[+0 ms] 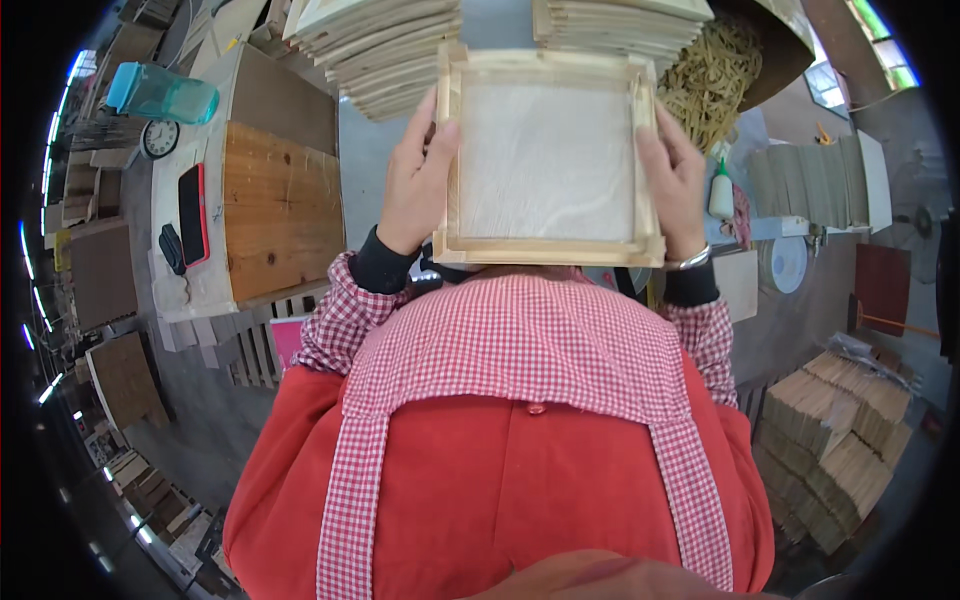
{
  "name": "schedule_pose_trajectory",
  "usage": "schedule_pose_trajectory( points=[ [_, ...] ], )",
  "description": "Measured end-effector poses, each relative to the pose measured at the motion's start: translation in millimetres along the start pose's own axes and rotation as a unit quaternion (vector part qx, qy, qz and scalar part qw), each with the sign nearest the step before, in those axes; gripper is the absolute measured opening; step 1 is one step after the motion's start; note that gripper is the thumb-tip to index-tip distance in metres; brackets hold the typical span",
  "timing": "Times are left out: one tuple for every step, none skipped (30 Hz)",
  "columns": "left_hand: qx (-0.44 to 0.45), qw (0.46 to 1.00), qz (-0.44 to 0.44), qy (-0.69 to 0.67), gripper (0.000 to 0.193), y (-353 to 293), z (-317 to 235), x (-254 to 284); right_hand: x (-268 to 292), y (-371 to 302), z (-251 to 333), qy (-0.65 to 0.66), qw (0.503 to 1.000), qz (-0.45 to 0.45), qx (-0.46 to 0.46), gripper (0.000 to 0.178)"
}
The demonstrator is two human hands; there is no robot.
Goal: Assembling wooden boxes by applying glue to wooden panels and fitting them together with frames.
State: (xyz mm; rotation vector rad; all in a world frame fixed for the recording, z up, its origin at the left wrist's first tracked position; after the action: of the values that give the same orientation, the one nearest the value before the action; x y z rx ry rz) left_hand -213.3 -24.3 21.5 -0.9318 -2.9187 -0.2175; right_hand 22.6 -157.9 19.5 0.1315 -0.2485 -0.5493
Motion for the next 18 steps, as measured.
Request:
schedule_pose_trajectory(
  points=[
    [-0.009, 1.000, -0.018, -0.001, 0.048, -3.1, -1.9, -2.1, -1.3, 6.1, 2.1, 0.012, 1.000, 0.003, 0.006, 0.046],
    [-0.018, 0.999, -0.035, -0.003, 0.048, -6.8, -2.1, -2.7, -2.9, 9.9, 0.1, 0.024, 1.000, 0.006, 0.011, 0.045],
    [-0.015, 0.999, -0.029, -0.001, 0.048, -6.5, -0.8, -3.4, -1.4, 15.7, -5.1, 0.025, 1.000, 0.001, 0.006, 0.045],
    [-0.010, 0.999, -0.035, 0.005, 0.047, -6.1, 3.6, -3.5, 2.1, 22.5, -12.6, -0.010, 1.000, 0.007, 0.017, 0.039],
    [-0.009, 0.999, -0.048, 0.012, 0.047, -2.5, 8.1, -2.0, 3.9, 32.8, -17.2, -0.045, 0.998, 0.018, 0.033, 0.034],
    [-0.008, 0.998, -0.059, 0.019, 0.046, 2.2, 11.0, -0.2, 7.8, 36.8, -19.5, -0.080, 0.995, 0.027, 0.049, 0.031],
    [-0.010, 0.998, -0.056, 0.019, 0.046, 7.8, 11.6, 5.3, 17.4, 27.5, -19.8, -0.080, 0.995, 0.023, 0.049, 0.031],
    [-0.005, 0.996, -0.068, 0.051, 0.046, 17.1, 11.8, 18.3, 28.1, 14.2, -16.1, -0.052, 0.995, -0.080, -0.004, 0.022],
    [0.003, 0.993, -0.081, 0.082, 0.046, 22.2, 9.5, 30.0, 36.8, -7.3, -9.2, -0.024, 0.981, -0.181, -0.059, 0.025],
    [0.012, 0.989, -0.091, 0.112, 0.047, 27.0, 7.3, 35.9, 38.5, -32.6, -0.8, -0.032, 0.982, -0.175, -0.064, 0.029],
    [0.011, 0.989, -0.094, 0.111, 0.047, 38.9, 4.6, 37.4, 39.1, -57.8, 5.4, -0.039, 0.982, -0.170, -0.069, 0.034],
    [0.013, 0.997, -0.063, 0.037, 0.050, 54.9, 0.5, 36.9, 29.6, -82.3, 8.9, -0.026, 0.989, -0.087, -0.118, 0.034],
    [0.014, 0.999, -0.030, -0.035, 0.055, 67.0, 0.4, 36.5, 12.6, -101.5, 10.7, -0.011, 0.986, -0.004, -0.167, 0.036],
    [0.012, 0.999, -0.030, -0.036, 0.055, 73.1, 2.8, 38.4, -6.8, -113.7, 17.1, 0.017, 0.983, 0.039, -0.178, 0.034],
    [0.050, 0.996, 0.012, -0.068, 0.056, 80.6, 7.1, 38.7, -21.6, -118.6, 23.3, 0.041, 0.978, 0.081, -0.190, 0.033],
    [0.088, 0.990, 0.057, -0.098, 0.058, 86.4, 11.1, 37.2, -25.1, -117.8, 18.7, 0.039, 0.978, 0.079, -0.189, 0.033],
    [0.125, 0.979, 0.100, -0.127, 0.059, 87.8, 13.9, 36.7, -28.3, -112.5, 11.8, 0.069, 0.985, 0.055, -0.146, 0.032],
    [0.126, 0.979, 0.102, -0.126, 0.059, 83.5, 12.7, 36.3, -30.9, -107.9, 4.1, 0.101, 0.989, 0.028, -0.105, 0.032]
  ],
)
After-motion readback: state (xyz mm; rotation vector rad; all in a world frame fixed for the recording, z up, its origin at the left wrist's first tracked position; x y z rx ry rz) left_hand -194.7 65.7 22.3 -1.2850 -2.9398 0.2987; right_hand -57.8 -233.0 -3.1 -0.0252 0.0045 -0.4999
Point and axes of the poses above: each hand's wrist, its own y-axis towards the middle knuckle, its own x-axis out of the back of the hand, z = x × y, the point moved 2 cm from there along y, towards the middle knuckle, and after that the axes turned 3 degrees about z, right-handed, at the moved point
